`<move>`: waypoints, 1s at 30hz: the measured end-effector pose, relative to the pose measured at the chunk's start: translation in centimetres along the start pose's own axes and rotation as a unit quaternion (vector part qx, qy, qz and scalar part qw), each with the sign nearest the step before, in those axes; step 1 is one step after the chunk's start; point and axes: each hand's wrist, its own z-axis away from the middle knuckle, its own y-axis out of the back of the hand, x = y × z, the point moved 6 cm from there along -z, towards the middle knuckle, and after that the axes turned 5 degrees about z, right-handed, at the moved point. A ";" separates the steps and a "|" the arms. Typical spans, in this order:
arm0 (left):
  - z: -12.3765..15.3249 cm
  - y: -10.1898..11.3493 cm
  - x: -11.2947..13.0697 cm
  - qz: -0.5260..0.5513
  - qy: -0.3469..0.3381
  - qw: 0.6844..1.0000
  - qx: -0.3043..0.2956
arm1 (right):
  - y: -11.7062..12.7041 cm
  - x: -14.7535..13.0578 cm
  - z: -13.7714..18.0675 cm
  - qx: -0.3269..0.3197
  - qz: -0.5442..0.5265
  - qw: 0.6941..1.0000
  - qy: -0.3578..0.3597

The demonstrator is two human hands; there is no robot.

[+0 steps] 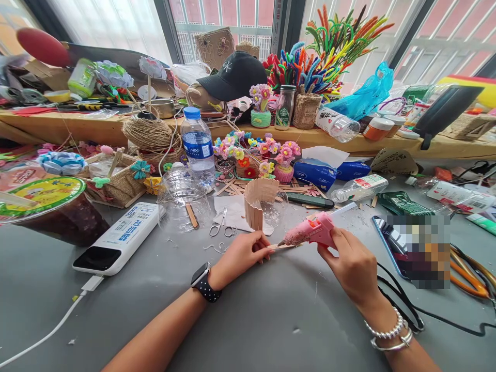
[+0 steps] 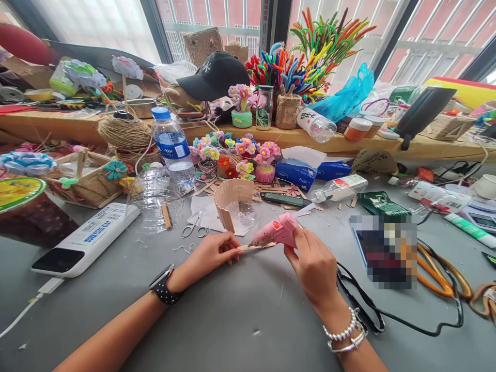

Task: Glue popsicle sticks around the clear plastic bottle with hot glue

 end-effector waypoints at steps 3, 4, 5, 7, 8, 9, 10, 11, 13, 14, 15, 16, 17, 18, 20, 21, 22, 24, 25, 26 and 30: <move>0.0 0.0 0.0 -0.004 0.005 1.000 0.000 | 0.1 0.0 0.0 0.002 0.002 1.000 0.000; 0.0 0.0 0.0 -0.006 0.005 1.000 0.001 | 0.2 -0.1 0.0 0.004 0.003 1.000 0.001; 0.0 0.0 0.0 -0.007 0.004 1.000 0.002 | 0.3 -0.1 0.0 0.007 0.004 1.000 0.003; -0.1 0.0 0.0 -0.007 0.002 1.000 0.004 | 0.4 -0.2 -0.1 0.015 0.007 1.000 0.008; 0.0 0.0 0.0 -0.006 0.002 1.000 0.004 | 0.5 -0.2 -0.1 0.018 0.009 1.000 0.010; 0.0 0.0 0.0 -0.005 0.002 1.000 0.004 | 0.5 -0.2 -0.1 0.019 0.009 1.000 0.011; 0.0 0.0 0.0 -0.004 0.002 1.000 0.003 | 0.6 -0.2 -0.1 0.020 0.009 1.000 0.012; 0.0 0.0 0.0 -0.002 0.003 1.000 0.002 | 0.6 -0.2 -0.2 0.020 0.009 1.000 0.014; 0.0 0.0 0.0 0.000 0.005 1.000 0.001 | 0.7 -0.3 -0.2 0.020 0.008 1.000 0.017; 0.0 0.0 0.0 0.000 0.007 1.000 0.000 | 0.7 -0.3 -0.2 0.022 0.007 1.000 0.018; 0.0 0.0 0.0 0.000 0.008 1.000 0.000 | 0.7 -0.3 -0.2 0.023 0.007 1.000 0.018; 0.0 0.0 0.0 0.001 0.009 1.000 -0.001 | 0.8 -0.3 -0.3 0.024 0.006 1.000 0.018; 0.0 0.0 0.0 0.001 0.009 1.000 -0.001 | 0.8 -0.3 -0.3 0.024 0.005 1.000 0.019; 0.0 0.0 0.1 0.000 0.009 1.000 -0.002 | 0.8 -0.4 -0.3 0.022 0.005 1.000 0.020; 0.0 0.0 0.1 0.000 0.009 1.000 -0.002 | 0.8 -0.4 -0.3 0.019 0.006 1.000 0.022; 0.0 0.0 0.1 -0.001 0.009 1.000 -0.002 | 0.8 -0.4 -0.2 0.019 0.006 1.000 0.023; 0.0 0.0 0.1 -0.003 0.009 1.000 -0.001 | 0.9 -0.4 -0.2 0.019 0.006 1.000 0.024; 0.0 0.0 0.0 -0.007 0.009 1.000 0.000 | 0.9 -0.4 -0.2 0.019 0.006 0.999 0.025; 0.0 0.0 0.0 -0.009 0.009 1.000 0.001 | 0.9 -0.4 -0.1 0.020 0.007 0.999 0.027; 0.0 0.0 0.0 -0.011 0.009 1.000 0.002 | 1.0 -0.5 -0.1 0.023 0.010 0.999 0.031; 0.0 0.0 0.1 -0.010 0.005 1.000 0.001 | 1.1 -0.5 -0.1 0.031 0.028 0.998 0.041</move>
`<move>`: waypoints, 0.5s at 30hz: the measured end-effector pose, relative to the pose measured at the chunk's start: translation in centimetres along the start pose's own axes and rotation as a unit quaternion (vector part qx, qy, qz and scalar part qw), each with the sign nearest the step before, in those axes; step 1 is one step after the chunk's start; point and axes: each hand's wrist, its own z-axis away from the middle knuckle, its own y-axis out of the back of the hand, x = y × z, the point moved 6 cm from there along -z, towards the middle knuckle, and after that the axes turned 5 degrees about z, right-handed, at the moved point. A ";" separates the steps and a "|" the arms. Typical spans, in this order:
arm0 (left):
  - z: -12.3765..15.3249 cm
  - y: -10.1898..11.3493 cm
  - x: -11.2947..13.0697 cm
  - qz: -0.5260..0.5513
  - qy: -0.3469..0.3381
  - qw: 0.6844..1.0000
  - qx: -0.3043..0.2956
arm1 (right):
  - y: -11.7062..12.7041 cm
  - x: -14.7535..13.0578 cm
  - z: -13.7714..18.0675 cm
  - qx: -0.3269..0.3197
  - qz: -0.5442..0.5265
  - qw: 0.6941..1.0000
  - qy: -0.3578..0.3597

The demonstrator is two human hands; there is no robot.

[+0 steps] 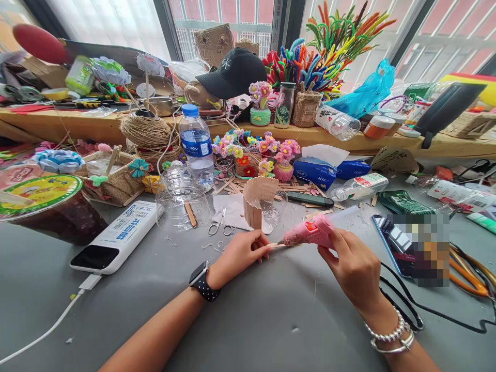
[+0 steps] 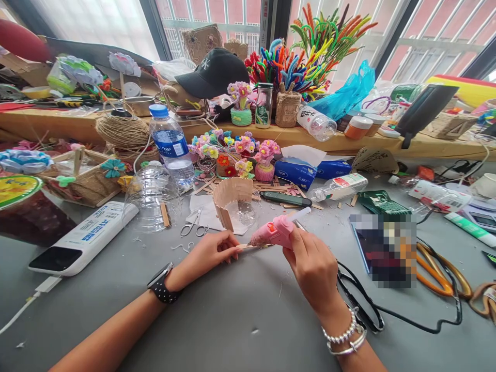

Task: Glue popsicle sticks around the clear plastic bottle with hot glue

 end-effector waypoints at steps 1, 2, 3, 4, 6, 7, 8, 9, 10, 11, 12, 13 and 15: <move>0.0 0.0 0.0 -0.001 -0.001 1.000 0.000 | 0.0 0.0 0.0 -0.001 0.001 1.000 0.000; 0.0 0.0 0.0 -0.001 -0.002 1.000 0.000 | 0.0 0.0 0.0 -0.003 0.001 1.000 -0.002; 0.0 0.0 0.0 -0.002 -0.003 1.000 0.000 | 0.0 0.0 0.0 -0.003 -0.001 1.000 -0.003; 0.0 0.0 -0.1 -0.002 -0.004 1.000 0.000 | 0.1 0.0 -0.1 -0.001 -0.004 1.000 -0.003; 0.0 0.0 -0.2 0.000 -0.005 1.000 0.001 | 0.1 0.0 -0.1 0.001 -0.009 1.000 -0.005; 0.0 0.0 -0.2 0.000 -0.006 1.000 0.003 | 0.1 0.0 -0.1 0.000 -0.010 1.000 -0.005; 0.0 0.0 -0.3 -0.001 -0.006 1.000 0.004 | 0.2 0.0 -0.2 -0.001 -0.010 1.000 -0.005; -0.1 0.0 -0.3 -0.002 -0.007 1.000 0.005 | 0.2 0.0 -0.2 -0.002 -0.009 1.000 -0.005; -0.1 0.0 -0.4 -0.002 -0.007 1.000 0.005 | 0.2 0.0 -0.3 -0.004 -0.006 1.000 -0.005; -0.1 0.0 -0.4 -0.002 -0.007 1.000 0.005 | 0.2 0.0 -0.3 -0.004 -0.004 1.000 -0.004; -0.1 0.0 -0.4 -0.001 -0.006 1.000 0.004 | 0.2 0.1 -0.4 -0.004 -0.002 1.000 -0.003; -0.1 -0.1 -0.4 0.002 -0.005 1.000 0.003 | 0.3 0.2 -0.4 0.000 0.000 1.000 -0.005; -0.1 -0.1 -0.4 0.005 -0.004 1.000 0.002 | 0.3 0.5 -0.5 0.002 0.004 1.000 -0.012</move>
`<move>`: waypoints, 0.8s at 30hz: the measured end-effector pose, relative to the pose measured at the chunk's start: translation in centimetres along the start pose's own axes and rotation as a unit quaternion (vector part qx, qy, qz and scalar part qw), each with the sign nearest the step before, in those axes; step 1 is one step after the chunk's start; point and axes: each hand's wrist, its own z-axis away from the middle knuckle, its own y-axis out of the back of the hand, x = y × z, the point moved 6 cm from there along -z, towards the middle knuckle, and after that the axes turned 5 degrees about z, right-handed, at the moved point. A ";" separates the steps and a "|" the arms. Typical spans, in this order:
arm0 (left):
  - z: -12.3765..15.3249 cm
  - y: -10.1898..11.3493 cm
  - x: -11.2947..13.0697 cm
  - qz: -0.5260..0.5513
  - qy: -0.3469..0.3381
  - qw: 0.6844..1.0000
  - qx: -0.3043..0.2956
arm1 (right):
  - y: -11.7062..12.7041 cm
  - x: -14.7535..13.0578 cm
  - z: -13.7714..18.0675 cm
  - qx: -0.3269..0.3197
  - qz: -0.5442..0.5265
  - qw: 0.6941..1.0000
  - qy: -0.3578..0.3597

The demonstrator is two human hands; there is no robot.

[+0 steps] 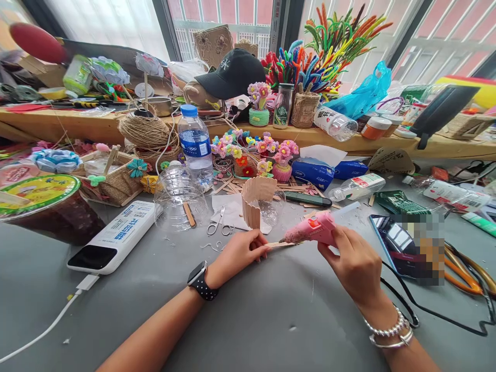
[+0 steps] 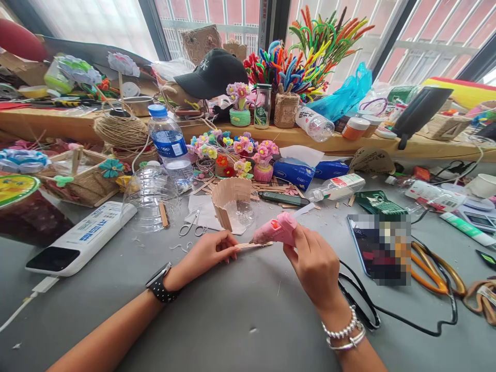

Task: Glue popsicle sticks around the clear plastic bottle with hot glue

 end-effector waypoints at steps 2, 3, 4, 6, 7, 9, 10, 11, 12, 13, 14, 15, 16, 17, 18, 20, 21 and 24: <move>0.0 0.0 0.1 0.002 -0.001 1.000 0.000 | -0.1 0.5 0.0 -0.005 0.007 1.000 -0.012; 0.0 0.0 0.1 0.001 -0.002 1.000 0.000 | -0.3 0.7 0.0 -0.013 0.014 1.000 -0.018; 0.0 0.0 0.1 0.001 -0.002 1.000 0.001 | -0.5 1.0 0.1 -0.022 0.023 0.999 -0.024; 0.0 0.1 0.1 -0.003 -0.002 1.000 0.002 | -0.8 1.6 0.2 -0.037 0.041 0.998 -0.033; 0.0 0.1 0.1 -0.004 -0.001 1.000 0.002 | -0.9 2.0 0.3 -0.042 0.049 0.997 -0.038; 0.0 0.1 0.1 -0.006 0.000 1.000 0.002 | -1.1 2.7 0.4 -0.052 0.063 0.996 -0.048; 0.0 0.1 0.1 -0.007 0.001 1.000 0.001 | -1.1 3.1 0.5 -0.055 0.068 0.995 -0.051; 0.0 0.1 0.2 -0.007 0.001 1.000 -0.001 | -1.2 3.4 0.5 -0.058 0.072 0.994 -0.053; 0.0 0.1 0.2 -0.007 0.001 1.000 -0.001 | -1.2 3.7 0.6 -0.060 0.075 0.994 -0.054; 0.0 0.1 0.2 -0.008 0.002 1.000 -0.001 | -1.3 4.0 0.6 -0.064 0.078 0.994 -0.053; 0.0 0.1 0.3 -0.009 0.003 1.000 -0.001 | -1.3 4.2 0.7 -0.067 0.080 0.993 -0.053; 0.0 0.1 0.3 -0.010 0.004 1.000 -0.001 | -1.4 4.4 0.7 -0.072 0.082 0.993 -0.053; 0.0 0.1 0.3 -0.010 0.005 1.000 -0.001 | -1.5 4.5 0.8 -0.076 0.083 0.992 -0.053; 0.0 0.1 0.3 -0.010 0.007 1.000 -0.001 | -1.6 4.6 0.9 -0.080 0.083 0.992 -0.051; 0.0 0.1 0.4 -0.008 0.009 1.000 -0.001 | -1.6 4.6 0.9 -0.083 0.082 0.992 -0.049; 0.0 0.1 0.4 -0.003 0.011 1.000 -0.001 | -1.8 4.5 1.0 -0.088 0.074 0.992 -0.045; 0.0 0.1 0.4 -0.002 0.012 1.000 -0.001 | -1.8 4.4 0.9 -0.092 0.070 0.992 -0.043; 0.0 0.1 0.3 -0.005 0.011 1.000 0.001 | -1.8 4.2 0.8 -0.098 0.065 0.992 -0.038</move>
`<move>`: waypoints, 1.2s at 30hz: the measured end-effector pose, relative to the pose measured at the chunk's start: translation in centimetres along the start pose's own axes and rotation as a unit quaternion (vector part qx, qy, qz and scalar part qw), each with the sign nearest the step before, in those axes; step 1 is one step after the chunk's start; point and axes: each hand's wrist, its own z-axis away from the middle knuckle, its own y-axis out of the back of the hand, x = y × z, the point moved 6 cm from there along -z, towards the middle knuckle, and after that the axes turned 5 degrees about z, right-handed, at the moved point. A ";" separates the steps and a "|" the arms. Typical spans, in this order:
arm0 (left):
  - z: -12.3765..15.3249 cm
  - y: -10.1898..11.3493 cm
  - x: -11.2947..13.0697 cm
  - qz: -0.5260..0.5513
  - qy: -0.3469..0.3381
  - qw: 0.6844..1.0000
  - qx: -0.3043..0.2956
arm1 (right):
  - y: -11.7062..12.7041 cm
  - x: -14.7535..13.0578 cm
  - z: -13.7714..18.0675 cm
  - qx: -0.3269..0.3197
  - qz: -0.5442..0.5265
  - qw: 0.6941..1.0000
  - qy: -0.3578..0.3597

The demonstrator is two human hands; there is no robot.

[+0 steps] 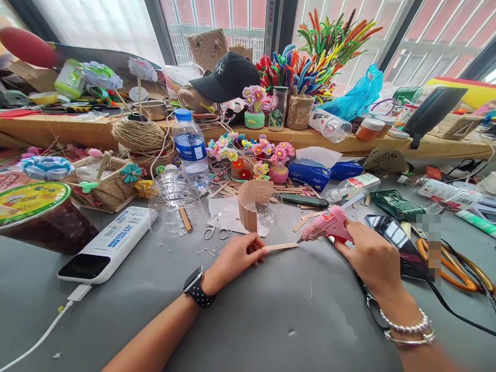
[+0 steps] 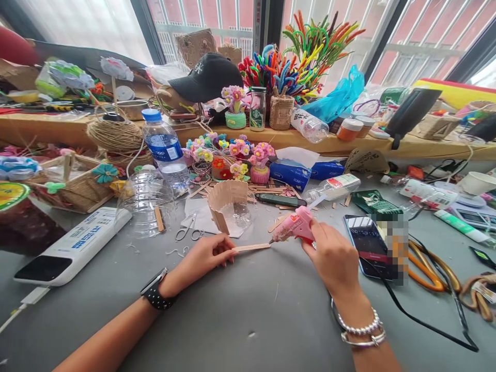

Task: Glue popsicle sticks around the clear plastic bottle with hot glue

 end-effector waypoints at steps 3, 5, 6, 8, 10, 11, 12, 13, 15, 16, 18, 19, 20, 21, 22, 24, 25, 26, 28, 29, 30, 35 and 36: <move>0.0 0.0 -0.1 -0.003 -0.003 1.000 0.004 | 0.2 -0.1 -0.1 0.000 -0.003 1.000 0.003; 0.0 0.0 0.0 -0.004 -0.004 1.000 0.003 | 0.3 -0.2 -0.2 0.002 -0.002 1.000 0.004; 0.0 0.0 0.0 -0.005 -0.004 1.000 0.001 | 0.4 -0.2 -0.2 0.003 -0.001 1.000 0.005; 0.1 0.0 0.2 -0.006 -0.003 1.000 0.000 | 0.4 -0.2 -0.2 0.003 -0.001 1.000 0.005; 0.1 0.0 0.3 -0.006 -0.004 1.000 -0.001 | 0.3 -0.2 -0.2 0.000 -0.002 1.000 0.002; 0.1 0.0 0.3 -0.006 -0.004 1.000 0.000 | 0.3 -0.2 -0.2 -0.002 -0.003 1.000 0.001; 0.1 0.0 0.3 -0.005 -0.005 1.000 0.000 | 0.3 -0.2 -0.2 -0.003 -0.003 1.000 0.001; 0.1 0.0 0.3 -0.005 -0.006 1.000 0.000 | 0.3 -0.2 -0.2 -0.004 -0.004 1.000 0.002; 0.1 0.0 0.3 -0.005 -0.006 1.000 0.001 | 0.3 -0.3 -0.2 -0.002 -0.005 1.000 0.006; 0.1 0.0 0.2 -0.004 -0.005 1.000 0.000 | 0.3 -0.3 -0.2 0.000 -0.006 1.000 0.008; 0.1 0.0 0.2 -0.003 -0.003 1.000 0.000 | 0.4 -0.4 -0.3 0.004 -0.004 1.000 0.012; 0.1 0.0 0.2 -0.002 -0.003 1.000 0.000 | 0.5 -0.4 -0.3 0.005 -0.003 1.000 0.014; 0.1 0.0 0.2 -0.001 -0.002 1.000 0.000 | 0.5 -0.4 -0.3 0.006 -0.001 1.000 0.015; 0.1 0.0 0.2 0.000 -0.001 1.000 0.000 | 0.5 -0.4 -0.2 0.005 0.001 1.000 0.014; 0.1 0.0 0.2 0.001 0.000 1.000 -0.001 | 0.4 -0.4 -0.2 0.003 0.004 1.000 0.014; 0.1 0.0 0.2 0.001 0.001 1.000 -0.001 | 0.2 -0.2 -0.1 -0.002 0.009 1.000 0.010; 0.1 0.0 0.2 0.001 0.001 1.000 -0.001 | 0.2 -0.2 -0.1 -0.005 0.012 1.000 0.008; 0.1 0.0 0.2 0.000 0.000 1.000 -0.001 | 0.1 -0.1 0.0 -0.007 0.014 1.000 0.006; 0.1 0.0 0.1 -0.002 -0.003 1.000 0.001 | 0.0 0.0 0.0 -0.009 0.014 1.000 0.004; 0.1 0.0 0.1 -0.003 -0.005 1.000 0.002 | 0.0 0.0 0.0 -0.012 0.012 1.000 0.004; 0.1 0.0 0.1 -0.005 -0.008 1.000 0.003 | 0.0 0.0 0.0 -0.018 0.009 1.000 0.003; 0.0 0.0 0.1 -0.007 -0.014 1.000 0.004 | -0.2 0.1 0.0 -0.042 -0.001 0.999 0.000; 0.0 0.0 0.1 -0.007 -0.013 1.000 0.003 | -0.2 0.1 0.1 -0.036 -0.001 0.999 -0.001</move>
